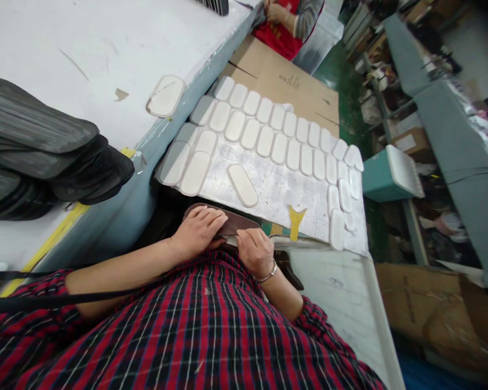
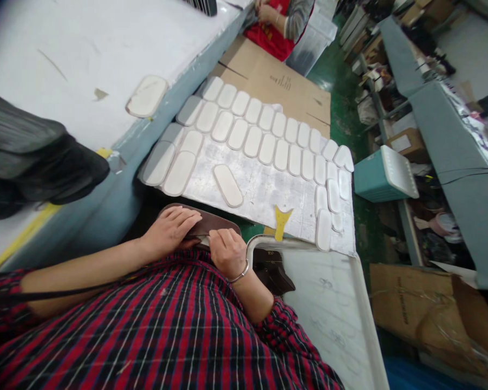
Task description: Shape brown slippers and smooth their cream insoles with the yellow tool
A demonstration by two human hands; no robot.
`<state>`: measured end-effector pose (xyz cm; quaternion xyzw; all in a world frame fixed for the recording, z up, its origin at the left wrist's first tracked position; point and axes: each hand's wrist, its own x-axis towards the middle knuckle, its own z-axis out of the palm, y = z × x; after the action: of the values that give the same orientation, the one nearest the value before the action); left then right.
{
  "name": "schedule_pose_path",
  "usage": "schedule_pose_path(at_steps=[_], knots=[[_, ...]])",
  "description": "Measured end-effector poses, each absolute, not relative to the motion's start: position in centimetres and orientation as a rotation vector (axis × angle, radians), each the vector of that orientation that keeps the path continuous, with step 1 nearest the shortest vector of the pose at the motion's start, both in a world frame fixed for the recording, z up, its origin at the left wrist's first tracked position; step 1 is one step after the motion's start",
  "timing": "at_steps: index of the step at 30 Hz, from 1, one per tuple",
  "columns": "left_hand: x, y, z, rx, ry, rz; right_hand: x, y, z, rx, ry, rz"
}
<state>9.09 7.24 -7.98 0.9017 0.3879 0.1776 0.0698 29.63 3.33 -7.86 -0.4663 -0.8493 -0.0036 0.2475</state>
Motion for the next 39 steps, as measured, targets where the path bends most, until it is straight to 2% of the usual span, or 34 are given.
schedule_pose_path(at_steps=[4, 11, 32, 36, 39], knots=[[8.0, 7.1, -8.3, 2.711, 1.049, 0.618, 30.1, 2.5, -7.6, -1.073, -2.52, 0.004], [5.6, 7.7, -8.4, 2.736, 0.593, 0.734, 30.6, 2.6, -7.7, -0.979, -2.639, 0.072], [5.1, 6.9, -9.0, 2.882, 0.46, 0.887, 30.8, 3.6, -7.4, -0.698, -2.737, 0.076], [5.5, 6.8, -8.1, 2.903, 0.504, 0.795, 30.1, 3.1, -6.4, -0.75, -2.748, -0.025], [6.9, 8.1, -7.6, 2.879, 0.582, 0.619, 29.2, 3.3, -8.0, -0.696, -2.568, -0.248]])
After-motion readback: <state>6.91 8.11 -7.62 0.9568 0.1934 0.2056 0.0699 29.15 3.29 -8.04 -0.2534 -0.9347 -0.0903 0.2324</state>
